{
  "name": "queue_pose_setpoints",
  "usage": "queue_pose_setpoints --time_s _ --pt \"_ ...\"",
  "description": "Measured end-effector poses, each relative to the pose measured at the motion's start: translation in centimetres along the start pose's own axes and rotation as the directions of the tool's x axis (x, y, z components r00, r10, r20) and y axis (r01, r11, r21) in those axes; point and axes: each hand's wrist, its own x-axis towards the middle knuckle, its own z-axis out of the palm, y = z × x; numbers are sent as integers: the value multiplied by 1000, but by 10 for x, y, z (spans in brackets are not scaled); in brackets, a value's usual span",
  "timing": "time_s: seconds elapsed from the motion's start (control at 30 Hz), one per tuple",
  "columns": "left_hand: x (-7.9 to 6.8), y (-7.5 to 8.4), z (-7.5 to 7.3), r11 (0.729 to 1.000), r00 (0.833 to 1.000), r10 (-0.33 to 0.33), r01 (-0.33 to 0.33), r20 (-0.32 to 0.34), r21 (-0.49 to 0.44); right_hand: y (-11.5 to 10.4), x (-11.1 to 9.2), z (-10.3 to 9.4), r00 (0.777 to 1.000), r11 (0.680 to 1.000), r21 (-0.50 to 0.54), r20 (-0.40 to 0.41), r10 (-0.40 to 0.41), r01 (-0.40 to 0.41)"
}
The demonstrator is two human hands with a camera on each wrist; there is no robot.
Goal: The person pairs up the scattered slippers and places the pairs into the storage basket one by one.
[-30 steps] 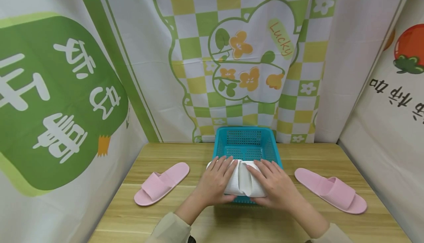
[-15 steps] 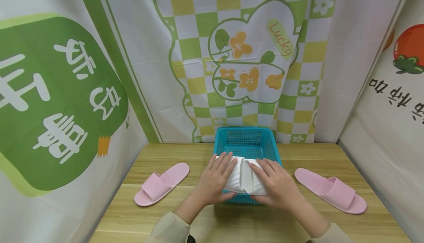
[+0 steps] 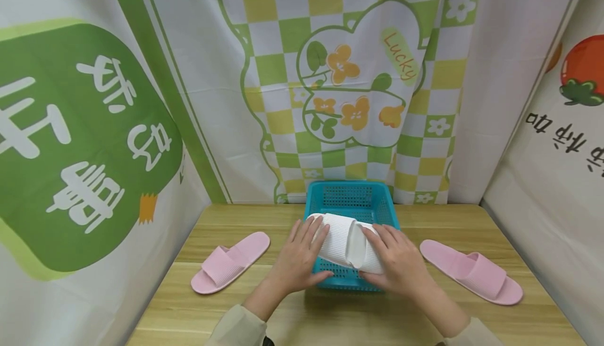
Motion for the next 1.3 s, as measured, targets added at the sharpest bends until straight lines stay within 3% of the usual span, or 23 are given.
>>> queue_pose_setpoints --time_s 0.37,0.57,0.77,1.07,1.3 --pt "-11 -5 3 999 999 -53 53 3 3 2 2 6 991 991 -20 -16 133 -133" --pt "-16 -6 9 995 996 -84 85 14 -46 3 7 10 977 977 -51 -61 206 -209" --pt "-27 -8 13 991 990 -112 117 92 -61 3 13 13 951 949 -68 -62 303 -307" --pt "-36 -10 22 988 987 -131 138 93 -71 1 23 23 903 897 -106 -44 427 -430" --pt "-40 -9 26 985 980 -148 158 132 -70 0 26 33 848 845 -104 25 529 -524"
